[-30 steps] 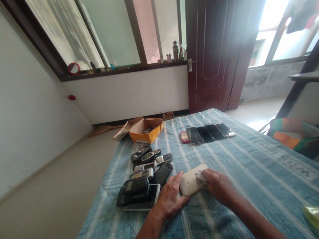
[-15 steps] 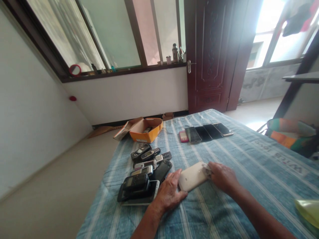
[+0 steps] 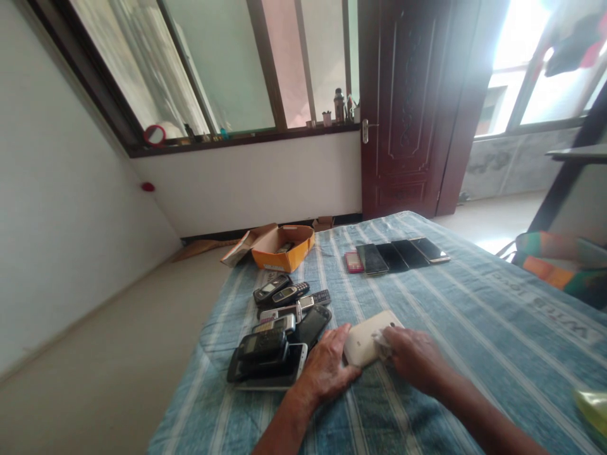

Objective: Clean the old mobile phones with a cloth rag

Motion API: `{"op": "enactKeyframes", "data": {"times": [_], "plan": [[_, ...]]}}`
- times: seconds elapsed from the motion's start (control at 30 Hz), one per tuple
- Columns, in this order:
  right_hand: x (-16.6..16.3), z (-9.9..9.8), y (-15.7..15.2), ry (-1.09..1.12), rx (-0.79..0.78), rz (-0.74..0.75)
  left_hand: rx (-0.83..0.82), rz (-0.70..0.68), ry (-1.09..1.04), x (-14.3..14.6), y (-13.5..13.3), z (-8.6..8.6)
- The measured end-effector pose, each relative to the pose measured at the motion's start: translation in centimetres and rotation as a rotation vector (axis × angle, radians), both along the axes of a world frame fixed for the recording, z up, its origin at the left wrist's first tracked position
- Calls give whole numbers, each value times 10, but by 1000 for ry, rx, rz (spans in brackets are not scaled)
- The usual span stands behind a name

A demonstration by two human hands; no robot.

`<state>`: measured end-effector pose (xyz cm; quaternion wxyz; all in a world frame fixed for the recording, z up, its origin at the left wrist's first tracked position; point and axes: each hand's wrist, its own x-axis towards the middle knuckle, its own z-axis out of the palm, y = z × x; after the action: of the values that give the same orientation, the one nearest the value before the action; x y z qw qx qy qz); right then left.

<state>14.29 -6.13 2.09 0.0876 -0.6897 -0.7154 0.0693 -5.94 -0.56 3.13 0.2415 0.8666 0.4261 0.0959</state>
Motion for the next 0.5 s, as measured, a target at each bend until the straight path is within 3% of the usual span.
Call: {"op": "enactKeyframes", "data": {"times": [0.2, 0.5], "plan": [[-30, -11, -10, 52, 49, 178, 17, 7, -3, 0, 1, -4], [5, -4, 3, 16, 11, 12, 3, 9, 19, 2, 0, 4]]}}
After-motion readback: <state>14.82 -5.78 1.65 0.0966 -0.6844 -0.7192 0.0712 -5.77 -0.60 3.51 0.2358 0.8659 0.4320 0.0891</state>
